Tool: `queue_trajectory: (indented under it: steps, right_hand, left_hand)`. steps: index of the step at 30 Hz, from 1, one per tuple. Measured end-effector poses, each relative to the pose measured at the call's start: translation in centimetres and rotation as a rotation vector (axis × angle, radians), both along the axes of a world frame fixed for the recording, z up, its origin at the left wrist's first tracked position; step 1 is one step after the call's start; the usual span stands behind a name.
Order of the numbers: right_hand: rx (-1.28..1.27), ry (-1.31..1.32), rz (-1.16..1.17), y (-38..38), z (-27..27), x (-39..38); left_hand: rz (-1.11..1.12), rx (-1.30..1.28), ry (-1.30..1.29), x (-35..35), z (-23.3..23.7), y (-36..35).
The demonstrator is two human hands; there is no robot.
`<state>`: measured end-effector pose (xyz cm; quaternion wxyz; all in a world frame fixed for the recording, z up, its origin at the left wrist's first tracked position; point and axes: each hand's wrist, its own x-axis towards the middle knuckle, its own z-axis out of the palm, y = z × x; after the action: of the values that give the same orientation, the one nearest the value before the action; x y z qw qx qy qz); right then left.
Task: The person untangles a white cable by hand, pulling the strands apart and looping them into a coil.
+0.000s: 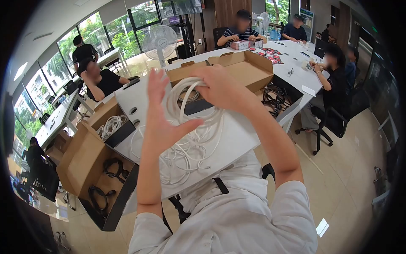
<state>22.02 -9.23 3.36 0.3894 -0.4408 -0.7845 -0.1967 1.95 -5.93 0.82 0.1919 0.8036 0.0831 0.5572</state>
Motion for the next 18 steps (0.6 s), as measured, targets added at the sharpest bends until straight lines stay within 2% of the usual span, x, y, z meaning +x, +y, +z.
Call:
queue_trajectory:
  steps: [1,3,6,12,15,18]
  right_hand:
    - [-0.149,0.084,0.031,-0.6,0.8,-0.9]
    - [-0.443,0.254,0.084,-3.0,3.1,-2.6]
    - [-0.764,0.517,0.095,-3.8,4.0,-3.3]
    - [-0.815,0.845,0.352,-2.4,2.6,-2.0]
    - [-0.824,0.892,0.397,-2.0,1.9,-2.5]
    - [-0.785,0.834,0.373,-1.8,1.6,-2.8]
  left_hand:
    - [-0.037,-0.091,0.008,0.7,-0.5,0.8]
    - [-0.366,-0.468,0.012,1.2,-1.3,2.8]
    - [-0.620,-0.593,0.213,0.8,-2.3,4.7]
    - [-1.018,-0.968,-0.047,1.5,-2.4,3.3]
    - [-0.903,-0.984,-0.089,1.1,-2.1,3.4]
    - [-0.940,-1.039,-0.151,0.8,-2.1,4.1]
